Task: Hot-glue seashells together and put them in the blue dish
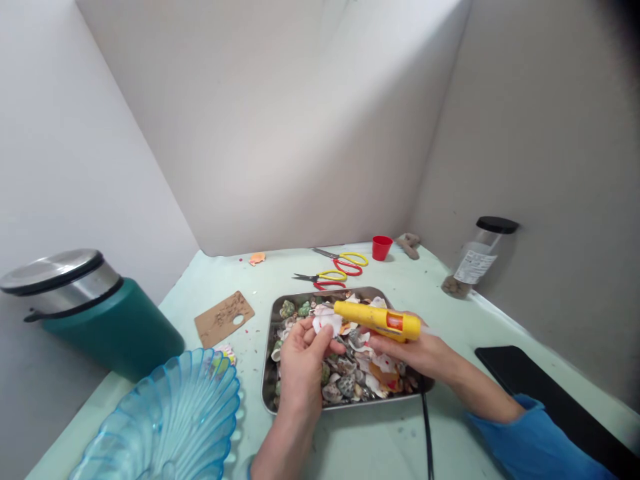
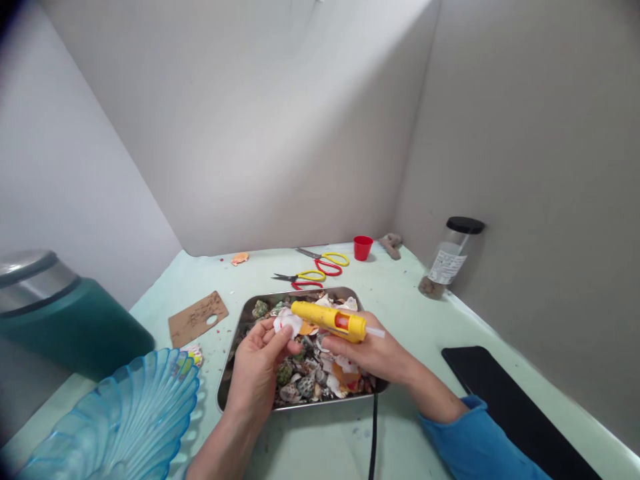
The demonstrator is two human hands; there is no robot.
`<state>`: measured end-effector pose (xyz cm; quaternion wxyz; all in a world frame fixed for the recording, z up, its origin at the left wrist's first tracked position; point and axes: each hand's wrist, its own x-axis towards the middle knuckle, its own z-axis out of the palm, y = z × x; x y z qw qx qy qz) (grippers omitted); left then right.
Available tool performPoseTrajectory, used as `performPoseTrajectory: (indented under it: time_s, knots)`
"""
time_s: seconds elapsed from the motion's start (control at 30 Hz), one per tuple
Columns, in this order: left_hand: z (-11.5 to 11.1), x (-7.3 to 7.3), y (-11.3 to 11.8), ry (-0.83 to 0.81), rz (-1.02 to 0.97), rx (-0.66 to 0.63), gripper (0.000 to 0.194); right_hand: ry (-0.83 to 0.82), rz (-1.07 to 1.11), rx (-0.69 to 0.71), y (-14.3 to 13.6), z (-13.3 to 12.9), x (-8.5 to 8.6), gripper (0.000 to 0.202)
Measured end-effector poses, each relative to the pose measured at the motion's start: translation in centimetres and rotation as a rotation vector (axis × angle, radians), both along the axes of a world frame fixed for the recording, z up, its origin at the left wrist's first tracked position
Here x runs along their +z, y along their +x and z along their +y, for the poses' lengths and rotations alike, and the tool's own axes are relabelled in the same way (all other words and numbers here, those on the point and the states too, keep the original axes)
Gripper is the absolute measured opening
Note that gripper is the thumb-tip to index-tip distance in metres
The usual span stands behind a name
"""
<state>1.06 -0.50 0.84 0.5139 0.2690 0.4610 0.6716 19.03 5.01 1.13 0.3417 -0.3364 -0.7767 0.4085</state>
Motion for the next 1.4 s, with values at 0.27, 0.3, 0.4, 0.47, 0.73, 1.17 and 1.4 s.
performPoseTrajectory:
  time_s: [0.27,0.3,0.4,0.47,0.73,1.17,1.4]
  knots:
    - [0.1,-0.08,-0.09,0.006,0.002,0.014,0.032,-0.033,-0.024,0.047,-0.06,0.43,-0.65,0.024]
    - [0.11,-0.06,-0.09,0.009,0.0,0.017,0.032,-0.036,-0.022,0.049,-0.08,0.41,-0.61,0.023]
    - [0.08,-0.04,-0.06,0.015,-0.014,0.019,0.03,-0.048,-0.021,0.055,-0.13,0.29,-0.41,0.023]
    - [0.03,-0.08,-0.05,0.016,-0.026,0.03,0.03,-0.061,-0.022,0.05,-0.16,0.19,-0.32,0.024]
    - [-0.17,0.12,-0.07,0.022,-0.026,0.057,0.032,-0.04,-0.013,0.003,-0.12,0.25,-0.53,0.025]
    - [-0.19,0.02,0.01,0.047,-0.039,0.044,0.032,-0.061,0.006,0.018,-0.21,0.13,-0.61,0.029]
    - [-0.25,0.25,0.05,0.054,-0.032,0.045,0.031,-0.08,0.023,0.04,-0.29,0.01,-0.28,0.033]
